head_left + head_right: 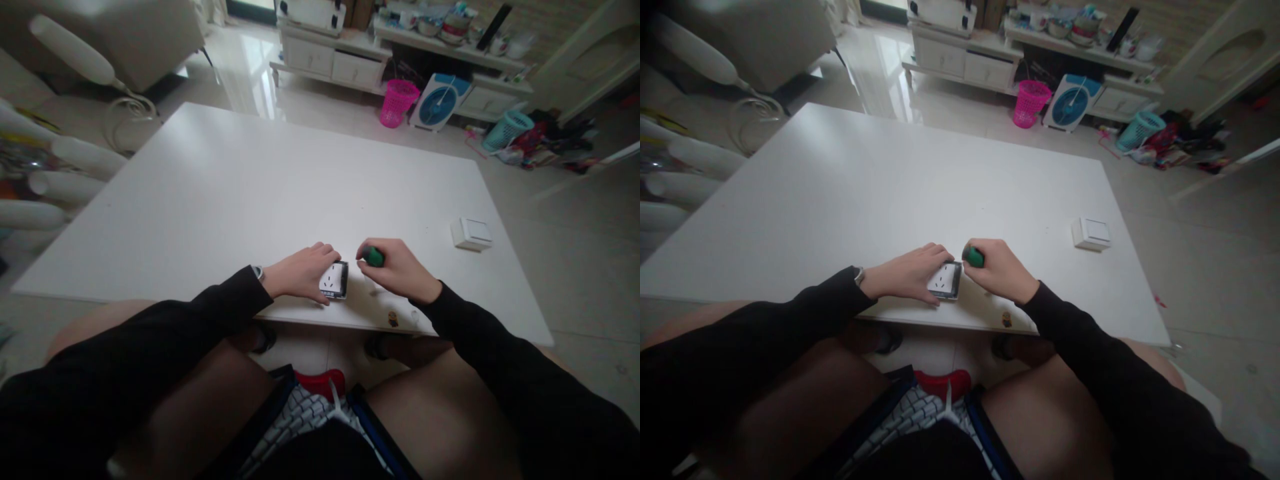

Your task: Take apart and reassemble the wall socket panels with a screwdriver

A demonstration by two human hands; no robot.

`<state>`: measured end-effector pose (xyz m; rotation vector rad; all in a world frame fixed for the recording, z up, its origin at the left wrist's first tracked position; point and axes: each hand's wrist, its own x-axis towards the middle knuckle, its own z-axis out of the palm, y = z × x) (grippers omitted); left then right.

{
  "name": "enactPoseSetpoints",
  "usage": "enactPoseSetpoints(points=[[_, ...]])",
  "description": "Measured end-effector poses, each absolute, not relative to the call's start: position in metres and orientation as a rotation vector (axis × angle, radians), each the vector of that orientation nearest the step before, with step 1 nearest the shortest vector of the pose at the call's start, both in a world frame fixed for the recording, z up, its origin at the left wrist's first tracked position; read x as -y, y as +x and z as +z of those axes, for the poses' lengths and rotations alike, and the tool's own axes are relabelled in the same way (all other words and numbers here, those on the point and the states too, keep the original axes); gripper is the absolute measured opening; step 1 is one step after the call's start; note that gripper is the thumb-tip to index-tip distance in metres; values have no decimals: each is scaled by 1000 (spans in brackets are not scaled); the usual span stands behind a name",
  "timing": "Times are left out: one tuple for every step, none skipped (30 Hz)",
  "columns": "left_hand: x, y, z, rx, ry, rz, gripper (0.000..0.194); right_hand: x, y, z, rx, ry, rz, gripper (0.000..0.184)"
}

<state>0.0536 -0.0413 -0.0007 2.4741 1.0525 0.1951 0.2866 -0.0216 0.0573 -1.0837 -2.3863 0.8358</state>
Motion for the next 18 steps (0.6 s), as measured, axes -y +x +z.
enactPoseSetpoints(points=[[41,52,-1,-1065,2468,170,73,21,286,50,2455,-1124,868,8],[42,51,-1,-1070,2457,157,70,21,285,43,2530,-1152,886,9],[42,50,-1,-1075,2442,159,68,21,283,38,2599,-1170,887,9],[42,49,-2,-1077,2425,169,66,22,282,33,2660,-1183,878,9],[43,48,-2,-1076,2408,181,64,23,280,30,2714,-1193,865,8],[43,48,-2,-1076,2393,193,62,24,278,28,2755,-1203,848,7],[44,47,-2,-1077,2383,202,61,25,276,26,2788,-1215,829,7],[44,47,-2,-1078,2377,208,60,26,275,25,2816,-1227,808,7],[45,46,-3,-1077,2374,212,59,27,273,25,2839,-1235,784,7],[45,46,-3,-1075,2373,214,59,27,272,24,2859,-1238,761,8],[45,46,-4,-1072,2373,216,59,28,271,23,2873,-1239,740,8],[45,46,-4,-1069,2374,219,58,28,269,22,2886,-1242,722,8],[45,46,-4,-1066,2374,221,58,28,268,22,2899,-1246,707,8],[44,46,-5,-1065,2374,223,58,28,267,21,2915,-1251,692,8],[44,46,-5,-1061,2373,223,58,28,266,20,2935,-1257,675,7],[44,46,-5,-1057,2373,222,57,28,265,20,2959,-1263,653,6],[43,46,-6,-1052,2372,221,57,28,264,21,2986,-1265,626,5],[43,46,-6,-1049,2371,221,58,28,262,21,3017,-1260,597,3]])
